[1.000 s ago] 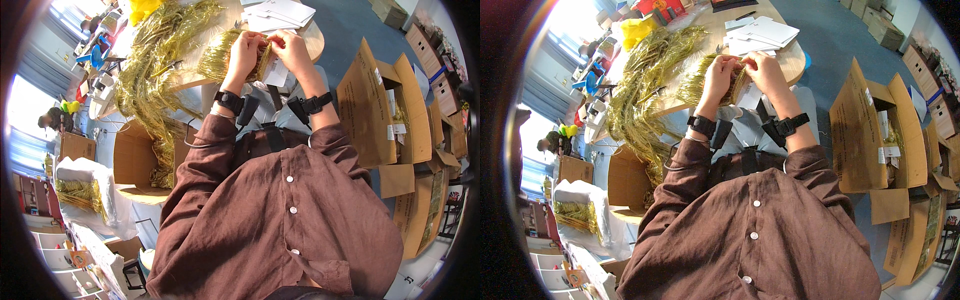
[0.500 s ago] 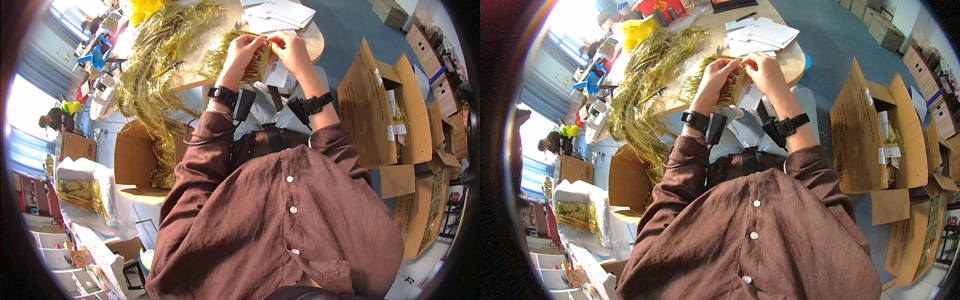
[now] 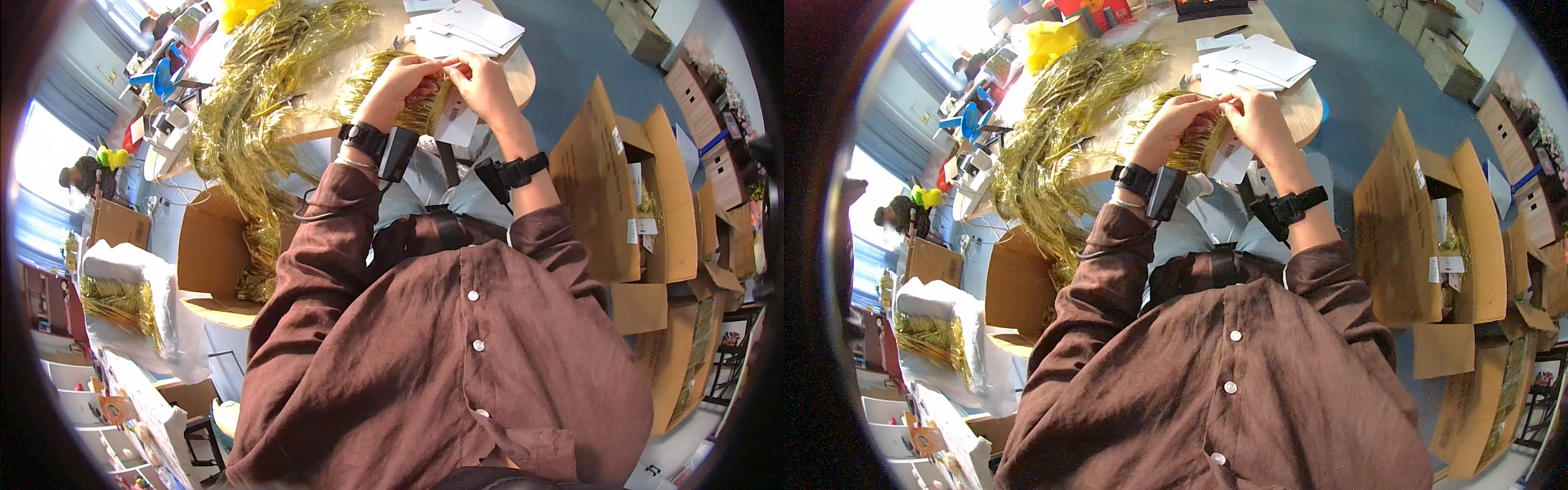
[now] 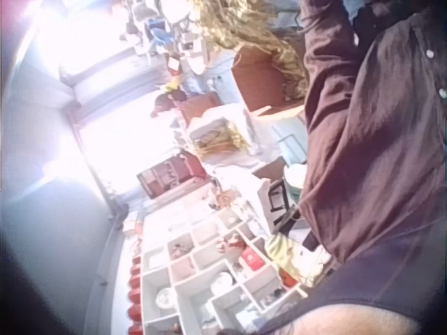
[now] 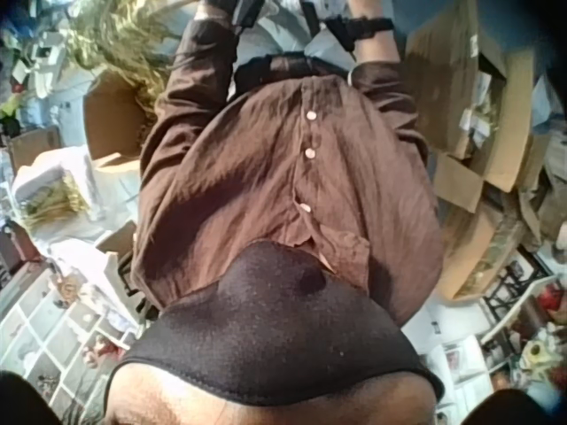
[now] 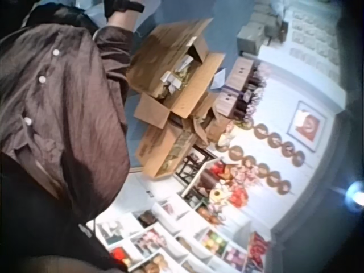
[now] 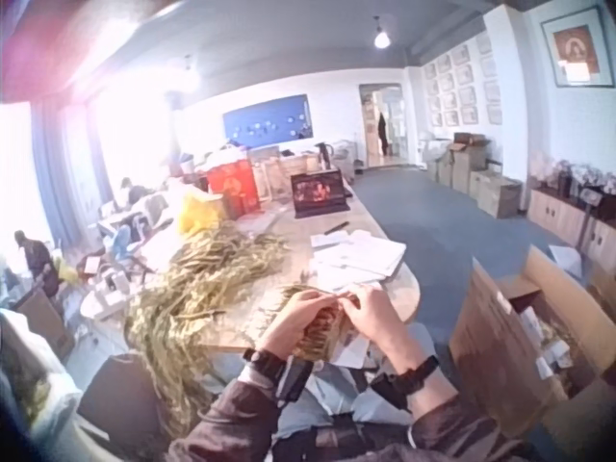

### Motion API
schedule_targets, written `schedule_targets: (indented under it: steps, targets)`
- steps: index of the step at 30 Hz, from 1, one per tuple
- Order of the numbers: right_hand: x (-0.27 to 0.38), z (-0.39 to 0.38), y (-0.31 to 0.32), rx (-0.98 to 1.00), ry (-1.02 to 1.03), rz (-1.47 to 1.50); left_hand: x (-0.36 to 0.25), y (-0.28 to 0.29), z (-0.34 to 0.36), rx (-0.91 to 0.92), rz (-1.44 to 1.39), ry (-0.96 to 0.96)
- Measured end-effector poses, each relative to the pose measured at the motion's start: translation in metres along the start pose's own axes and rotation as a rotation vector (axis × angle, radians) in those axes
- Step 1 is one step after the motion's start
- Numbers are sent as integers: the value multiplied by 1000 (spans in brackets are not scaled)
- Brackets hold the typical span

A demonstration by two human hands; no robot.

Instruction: The person wraps a bundle of gold tinsel around a white cardboard header card, folds the edges, and secures the bundle with a twist tie. The person then uses scissors to trim the excess tie.

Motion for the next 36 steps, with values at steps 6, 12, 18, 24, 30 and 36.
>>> schedule_targets:
  steps: [6, 12, 18, 24, 30, 36]
  targets:
    - [-1, 11, -3, 34, -23, -72, -1, -2, 2, -46, -1, 0]
    - [-8, 16, -8, 116, -106, -114, 0, 7, 11, -276, 196, -54]
    - [-14, 13, -9, 116, -141, -82, 20, 29, 34, -443, 200, -95]
    - [-30, 6, -10, 172, -241, 12, 11, 29, 21, -584, 467, -217]
    - [-45, -6, -3, 43, -336, 269, -36, 2, -44, -734, 645, -544]
    - [-36, -34, 37, -222, -194, -252, -39, -19, -34, -465, 794, -467]
Point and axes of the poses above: each hand's wrist, its own z-axis towards the middle knuckle, its own y-axis out of the back of the hand, x = y × z, the point moved 7 cm from there along z, towards the middle knuckle, and after that the axes turned 12 degrees about y, right-handed, at the moved point
